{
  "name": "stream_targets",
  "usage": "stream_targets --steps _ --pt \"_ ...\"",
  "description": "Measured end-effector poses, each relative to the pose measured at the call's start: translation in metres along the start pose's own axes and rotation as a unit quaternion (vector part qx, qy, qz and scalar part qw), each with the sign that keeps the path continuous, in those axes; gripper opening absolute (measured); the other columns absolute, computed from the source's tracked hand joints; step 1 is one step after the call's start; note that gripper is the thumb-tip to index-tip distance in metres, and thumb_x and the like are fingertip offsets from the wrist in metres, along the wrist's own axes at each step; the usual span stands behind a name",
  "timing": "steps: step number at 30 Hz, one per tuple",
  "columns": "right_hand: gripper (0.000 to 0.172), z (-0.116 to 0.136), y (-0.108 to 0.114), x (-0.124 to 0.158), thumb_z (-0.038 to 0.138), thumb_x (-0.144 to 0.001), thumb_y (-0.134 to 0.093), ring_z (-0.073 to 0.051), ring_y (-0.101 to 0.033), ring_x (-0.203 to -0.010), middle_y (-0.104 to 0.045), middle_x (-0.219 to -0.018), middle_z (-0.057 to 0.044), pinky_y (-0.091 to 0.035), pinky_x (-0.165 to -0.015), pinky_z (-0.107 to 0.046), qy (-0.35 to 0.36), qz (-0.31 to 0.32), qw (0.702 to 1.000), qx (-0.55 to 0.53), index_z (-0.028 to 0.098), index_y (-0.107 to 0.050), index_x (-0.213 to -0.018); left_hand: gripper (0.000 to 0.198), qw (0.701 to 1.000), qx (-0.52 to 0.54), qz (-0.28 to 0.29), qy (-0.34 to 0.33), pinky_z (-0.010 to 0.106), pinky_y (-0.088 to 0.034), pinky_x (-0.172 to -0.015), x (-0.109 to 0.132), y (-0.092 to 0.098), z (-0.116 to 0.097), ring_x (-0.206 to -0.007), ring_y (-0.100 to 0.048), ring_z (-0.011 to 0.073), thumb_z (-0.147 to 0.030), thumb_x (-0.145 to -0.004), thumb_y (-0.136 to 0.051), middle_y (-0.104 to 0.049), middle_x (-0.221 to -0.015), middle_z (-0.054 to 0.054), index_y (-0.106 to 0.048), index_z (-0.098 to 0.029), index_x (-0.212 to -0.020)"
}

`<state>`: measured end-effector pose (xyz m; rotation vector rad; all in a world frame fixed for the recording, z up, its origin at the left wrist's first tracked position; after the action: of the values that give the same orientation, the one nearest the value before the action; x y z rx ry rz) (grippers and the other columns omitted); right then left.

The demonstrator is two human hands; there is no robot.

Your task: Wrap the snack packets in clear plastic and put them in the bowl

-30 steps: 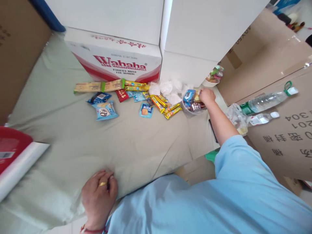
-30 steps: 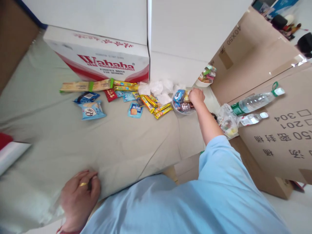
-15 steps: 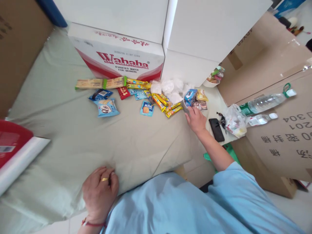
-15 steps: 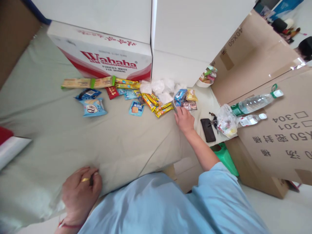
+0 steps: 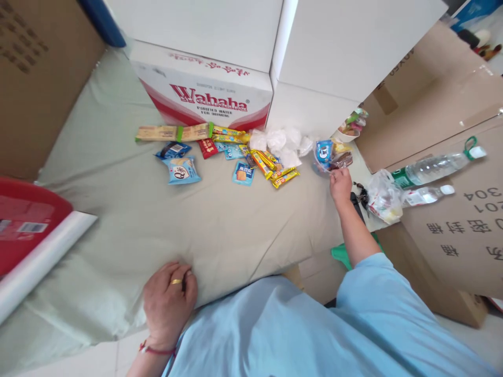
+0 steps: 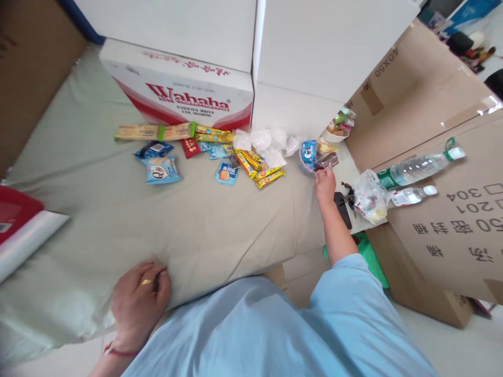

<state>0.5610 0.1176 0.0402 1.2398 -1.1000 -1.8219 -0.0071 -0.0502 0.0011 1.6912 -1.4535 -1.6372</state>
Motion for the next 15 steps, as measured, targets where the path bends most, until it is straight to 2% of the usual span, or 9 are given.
stream_targets --steps 4,9,12,15 --pt "0.023 -0.017 -0.008 -0.029 0.026 -0.088 -0.051 -0.024 -0.057 -0.101 -0.064 -0.111 -0.011 -0.049 -0.095 -0.039 -0.009 0.003 1.0 -0.021 0.021 -0.072 -0.097 0.009 1.0 0.0 0.008 0.012 0.043 -0.057 -0.085 0.002 -0.002 0.003 -0.097 -0.071 0.0295 -0.016 -0.089 -0.063 -0.072 -0.099 0.013 -0.068 -0.018 -0.096" --pt "0.03 -0.024 -0.016 -0.063 0.023 -0.087 -0.047 -0.025 -0.059 -0.104 -0.061 -0.123 -0.016 -0.05 -0.099 -0.04 -0.026 0.033 0.999 -0.019 0.019 -0.071 -0.105 0.01 1.0 0.007 0.015 0.022 0.044 -0.057 -0.087 0.003 -0.003 0.004 -0.098 -0.071 0.03 -0.015 -0.088 -0.064 -0.072 -0.098 0.013 -0.067 -0.019 -0.096" --pt "0.036 -0.023 -0.015 -0.068 0.017 -0.085 -0.046 -0.025 -0.061 -0.103 -0.06 -0.128 -0.017 -0.051 -0.097 -0.039 -0.037 0.044 0.998 -0.011 0.02 -0.071 -0.111 0.011 0.999 0.004 0.015 0.031 0.044 -0.057 -0.087 0.003 -0.003 0.004 -0.099 -0.071 0.0298 -0.015 -0.087 -0.064 -0.072 -0.098 0.012 -0.067 -0.02 -0.096" --pt "0.046 -0.005 -0.006 -0.056 0.014 -0.084 -0.045 -0.028 -0.062 -0.11 -0.058 -0.134 -0.018 -0.051 -0.098 -0.043 -0.053 -0.011 0.999 0.004 0.019 -0.067 -0.125 0.011 1.0 -0.006 0.01 0.024 0.043 -0.057 -0.085 0.002 -0.002 0.002 -0.096 -0.071 0.0298 -0.014 -0.086 -0.065 -0.072 -0.097 0.012 -0.067 -0.019 -0.096"
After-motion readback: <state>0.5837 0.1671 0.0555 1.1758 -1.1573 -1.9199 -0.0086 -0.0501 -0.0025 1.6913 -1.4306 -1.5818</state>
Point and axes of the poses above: each hand's wrist, its own x-axis away from the middle knuckle, its own y-axis out of the back of the hand, z = x × y, the point moved 5 cm from there along -x, towards the middle knuckle
